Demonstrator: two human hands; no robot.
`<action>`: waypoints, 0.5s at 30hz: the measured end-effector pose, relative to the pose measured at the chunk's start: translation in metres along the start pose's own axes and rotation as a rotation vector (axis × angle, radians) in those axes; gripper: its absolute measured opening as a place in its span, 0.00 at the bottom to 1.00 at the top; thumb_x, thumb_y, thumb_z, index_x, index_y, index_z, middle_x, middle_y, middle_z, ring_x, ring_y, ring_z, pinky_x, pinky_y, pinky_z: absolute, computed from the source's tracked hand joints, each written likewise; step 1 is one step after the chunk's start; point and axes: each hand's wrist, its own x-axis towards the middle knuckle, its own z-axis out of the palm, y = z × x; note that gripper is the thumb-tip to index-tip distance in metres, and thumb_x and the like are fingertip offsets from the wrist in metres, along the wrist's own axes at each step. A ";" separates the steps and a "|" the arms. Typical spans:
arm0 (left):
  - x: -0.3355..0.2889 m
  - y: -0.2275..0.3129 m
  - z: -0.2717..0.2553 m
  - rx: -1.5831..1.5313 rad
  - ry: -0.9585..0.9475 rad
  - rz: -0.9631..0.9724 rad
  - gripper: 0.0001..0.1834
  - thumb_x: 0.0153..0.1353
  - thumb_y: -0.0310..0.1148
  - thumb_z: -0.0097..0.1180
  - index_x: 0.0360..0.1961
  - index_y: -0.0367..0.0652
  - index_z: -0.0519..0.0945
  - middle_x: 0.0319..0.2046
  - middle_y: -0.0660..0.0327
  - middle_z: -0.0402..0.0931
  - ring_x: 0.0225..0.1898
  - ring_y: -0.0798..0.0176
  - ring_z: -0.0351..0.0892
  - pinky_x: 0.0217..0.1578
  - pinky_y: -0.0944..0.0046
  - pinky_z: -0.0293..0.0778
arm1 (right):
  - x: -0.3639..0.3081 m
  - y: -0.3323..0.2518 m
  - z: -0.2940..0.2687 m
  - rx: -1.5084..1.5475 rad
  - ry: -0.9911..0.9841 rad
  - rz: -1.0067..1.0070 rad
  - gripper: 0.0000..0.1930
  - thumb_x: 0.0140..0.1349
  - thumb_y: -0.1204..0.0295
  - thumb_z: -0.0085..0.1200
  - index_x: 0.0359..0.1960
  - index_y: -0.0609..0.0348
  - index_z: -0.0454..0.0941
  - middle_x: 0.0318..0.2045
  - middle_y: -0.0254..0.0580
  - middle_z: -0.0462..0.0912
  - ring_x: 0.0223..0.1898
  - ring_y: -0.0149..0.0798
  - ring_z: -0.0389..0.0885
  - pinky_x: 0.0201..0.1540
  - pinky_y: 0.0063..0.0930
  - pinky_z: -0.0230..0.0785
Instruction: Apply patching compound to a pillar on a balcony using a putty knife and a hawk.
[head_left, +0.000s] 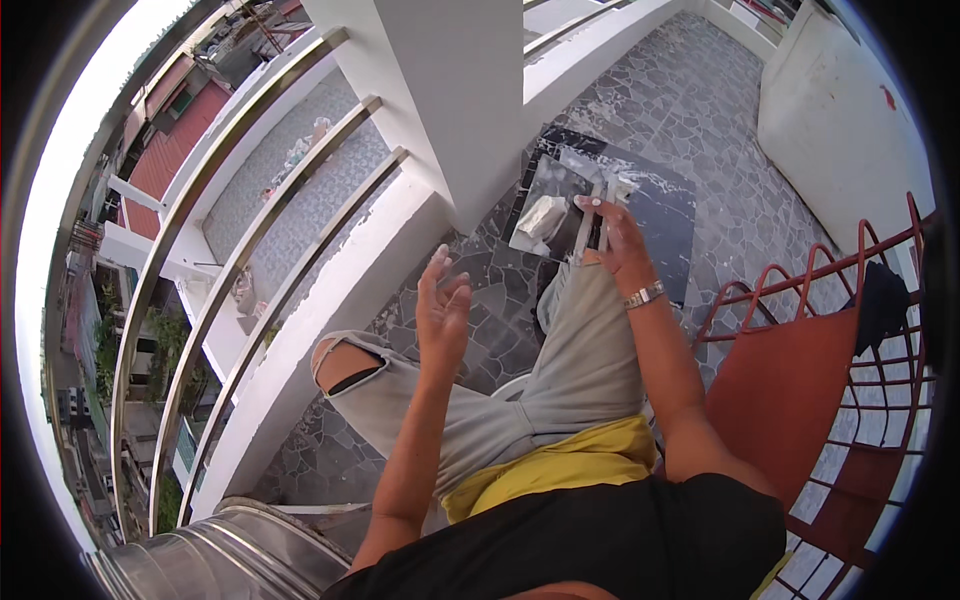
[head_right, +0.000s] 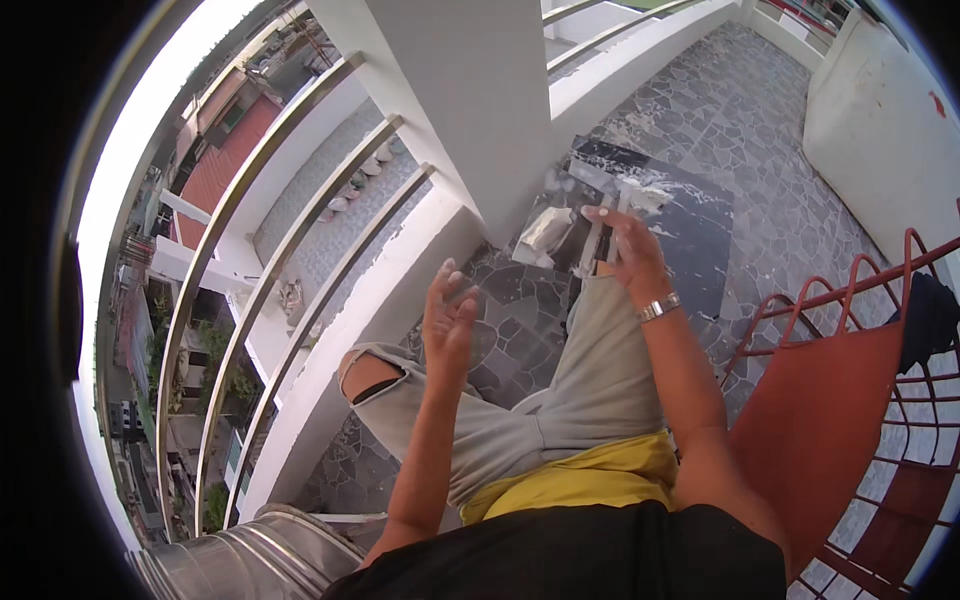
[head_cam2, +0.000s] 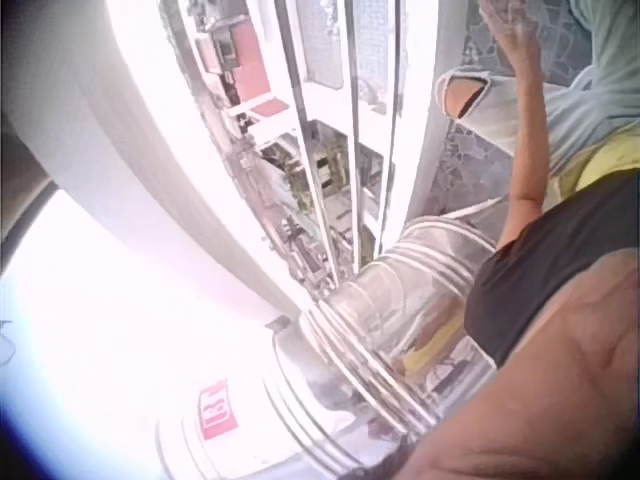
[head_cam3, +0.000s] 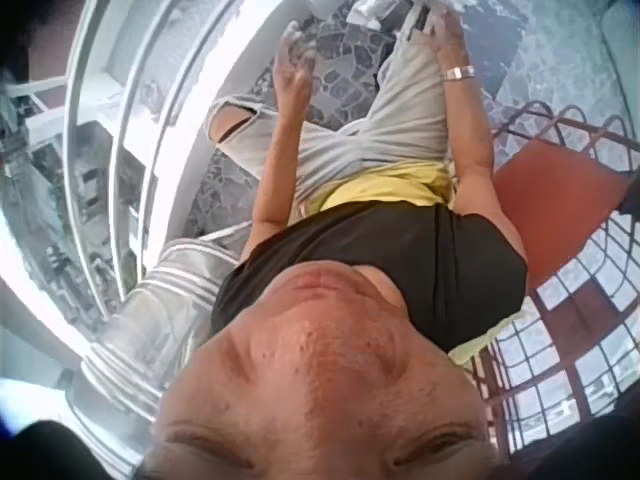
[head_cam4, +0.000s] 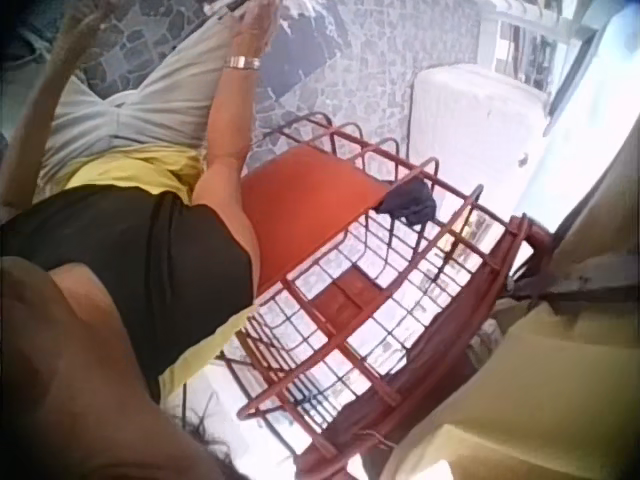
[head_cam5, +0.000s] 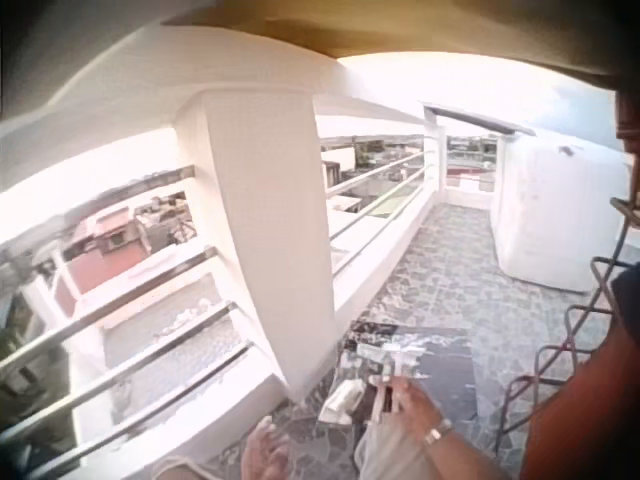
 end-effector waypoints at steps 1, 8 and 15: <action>0.007 0.008 -0.003 -0.023 0.018 -0.055 0.27 0.70 0.25 0.51 0.69 0.37 0.62 0.67 0.51 0.63 0.58 0.60 0.73 0.59 0.64 0.69 | 0.001 -0.010 0.008 0.031 -0.032 0.056 0.29 0.37 0.86 0.66 0.47 0.54 0.80 0.52 0.41 0.83 0.49 0.51 0.81 0.50 0.36 0.76; 0.010 0.019 -0.009 0.026 0.001 -0.055 0.25 0.73 0.39 0.50 0.66 0.39 0.67 0.62 0.56 0.69 0.61 0.61 0.70 0.60 0.59 0.67 | 0.020 -0.072 0.038 1.037 0.093 1.080 0.10 0.59 0.72 0.63 0.41 0.61 0.82 0.36 0.34 0.85 0.36 0.32 0.85 0.41 0.29 0.79; -0.033 0.001 0.040 -0.532 0.070 -0.484 0.28 0.75 0.44 0.46 0.70 0.43 0.60 0.60 0.58 0.70 0.61 0.60 0.69 0.58 0.51 0.68 | 0.010 -0.142 0.064 1.121 0.129 1.163 0.11 0.63 0.71 0.62 0.44 0.60 0.78 0.40 0.35 0.81 0.40 0.28 0.80 0.44 0.26 0.73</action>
